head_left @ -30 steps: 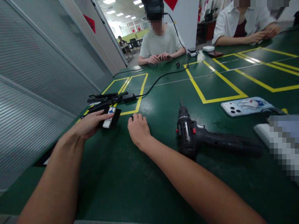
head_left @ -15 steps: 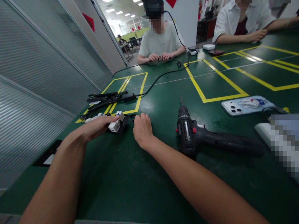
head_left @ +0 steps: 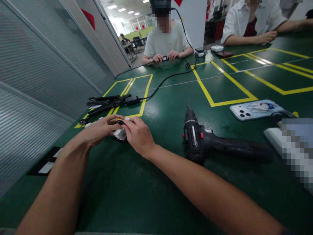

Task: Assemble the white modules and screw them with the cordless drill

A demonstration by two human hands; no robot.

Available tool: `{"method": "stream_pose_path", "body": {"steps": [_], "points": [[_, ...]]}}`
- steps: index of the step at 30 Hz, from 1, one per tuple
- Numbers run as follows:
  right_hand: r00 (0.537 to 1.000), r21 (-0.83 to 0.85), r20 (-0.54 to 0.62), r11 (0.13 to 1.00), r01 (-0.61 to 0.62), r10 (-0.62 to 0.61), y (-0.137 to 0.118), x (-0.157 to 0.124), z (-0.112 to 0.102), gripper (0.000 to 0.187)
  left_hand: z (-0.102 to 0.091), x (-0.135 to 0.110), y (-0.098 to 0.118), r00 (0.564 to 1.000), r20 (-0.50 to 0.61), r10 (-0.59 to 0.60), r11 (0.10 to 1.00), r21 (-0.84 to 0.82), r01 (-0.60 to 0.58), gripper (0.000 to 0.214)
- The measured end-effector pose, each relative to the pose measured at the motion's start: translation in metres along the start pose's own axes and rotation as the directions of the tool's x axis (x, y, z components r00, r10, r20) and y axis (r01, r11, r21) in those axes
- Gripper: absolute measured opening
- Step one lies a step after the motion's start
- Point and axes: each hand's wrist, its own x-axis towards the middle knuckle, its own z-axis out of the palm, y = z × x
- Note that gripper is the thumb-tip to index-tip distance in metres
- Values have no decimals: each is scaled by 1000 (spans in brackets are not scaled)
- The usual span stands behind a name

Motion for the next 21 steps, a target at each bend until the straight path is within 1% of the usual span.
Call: {"method": "stream_pose_path", "body": {"steps": [3, 5, 8, 10, 14, 17, 21], "points": [[1000, -20, 17, 1000, 6, -6, 1, 1, 3, 25, 1, -1, 2, 1000, -12, 24, 999, 26, -23, 46], [1000, -19, 26, 1000, 6, -5, 1, 1, 4, 22, 1, -3, 5, 1000, -7, 20, 999, 44, -19, 44], [999, -24, 42, 1000, -3, 4, 3, 0, 6, 15, -1, -8, 11, 999, 28, -17, 998, 53, 16, 48], [999, -41, 50, 999, -15, 17, 5, -1, 9, 14, -3, -12, 16, 995, 80, -56, 998, 24, 54, 49], [999, -63, 45, 998, -7, 10, 7, -1, 11, 21, -3, -18, 21, 984, 148, -96, 990, -92, 110, 45], [999, -70, 41, 997, 19, -16, 6, -1, 9, 21, -2, -19, 20, 984, 140, -113, 980, -146, 133, 40], [997, -78, 69, 996, 43, -38, 3, -1, 6, 18, 0, -16, 18, 985, 122, -125, 977, -156, 143, 33]]}}
